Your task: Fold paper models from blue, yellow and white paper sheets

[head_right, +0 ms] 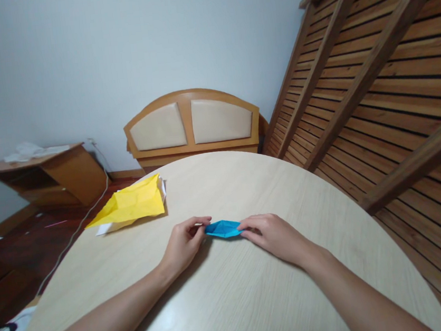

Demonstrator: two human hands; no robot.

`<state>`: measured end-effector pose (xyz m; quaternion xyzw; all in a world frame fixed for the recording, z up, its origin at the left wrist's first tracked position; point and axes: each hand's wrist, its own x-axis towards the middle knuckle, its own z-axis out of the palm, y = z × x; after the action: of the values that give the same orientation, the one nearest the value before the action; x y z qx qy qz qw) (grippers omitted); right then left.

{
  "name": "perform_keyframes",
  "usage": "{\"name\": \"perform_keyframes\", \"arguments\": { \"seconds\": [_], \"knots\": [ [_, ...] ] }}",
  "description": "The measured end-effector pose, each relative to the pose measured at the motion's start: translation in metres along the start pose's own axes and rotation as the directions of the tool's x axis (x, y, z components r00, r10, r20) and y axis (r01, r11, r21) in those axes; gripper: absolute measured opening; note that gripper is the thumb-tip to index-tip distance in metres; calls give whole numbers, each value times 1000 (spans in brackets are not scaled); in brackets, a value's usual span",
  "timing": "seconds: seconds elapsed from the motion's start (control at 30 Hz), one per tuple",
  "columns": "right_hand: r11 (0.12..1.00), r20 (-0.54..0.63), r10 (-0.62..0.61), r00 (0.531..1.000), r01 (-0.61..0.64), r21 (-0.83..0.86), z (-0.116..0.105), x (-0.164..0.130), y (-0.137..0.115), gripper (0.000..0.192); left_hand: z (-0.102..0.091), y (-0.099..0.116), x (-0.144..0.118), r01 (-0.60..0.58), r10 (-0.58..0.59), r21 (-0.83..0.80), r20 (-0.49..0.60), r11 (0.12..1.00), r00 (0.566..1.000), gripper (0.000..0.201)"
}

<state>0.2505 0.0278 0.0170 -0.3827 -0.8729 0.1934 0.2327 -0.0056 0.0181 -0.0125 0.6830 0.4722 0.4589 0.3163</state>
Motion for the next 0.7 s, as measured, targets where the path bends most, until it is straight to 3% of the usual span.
{"name": "perform_keyframes", "arguments": {
  "seconds": [0.2, 0.47, 0.6, 0.7],
  "knots": [
    [999, -31, -26, 999, 25, -34, 11, 3, 4, 19, 0, 1, 2, -57, 53, 90, 45, 994, 998, 24],
    [999, -33, -21, 999, 20, -45, 10, 1, 6, 19, -4, -4, 1, -213, 199, 92, 142, 973, 970, 26],
    [999, -55, 6, 998, -8, -45, 10, 0, 8, 20, -11, 0, 0, -347, 295, 186, 256, 919, 920, 24],
    [999, -60, 14, 998, -16, -45, 10, 1, 8, 20, -16, 4, -2, -411, 302, 297, 349, 862, 887, 20]
  ]
}}
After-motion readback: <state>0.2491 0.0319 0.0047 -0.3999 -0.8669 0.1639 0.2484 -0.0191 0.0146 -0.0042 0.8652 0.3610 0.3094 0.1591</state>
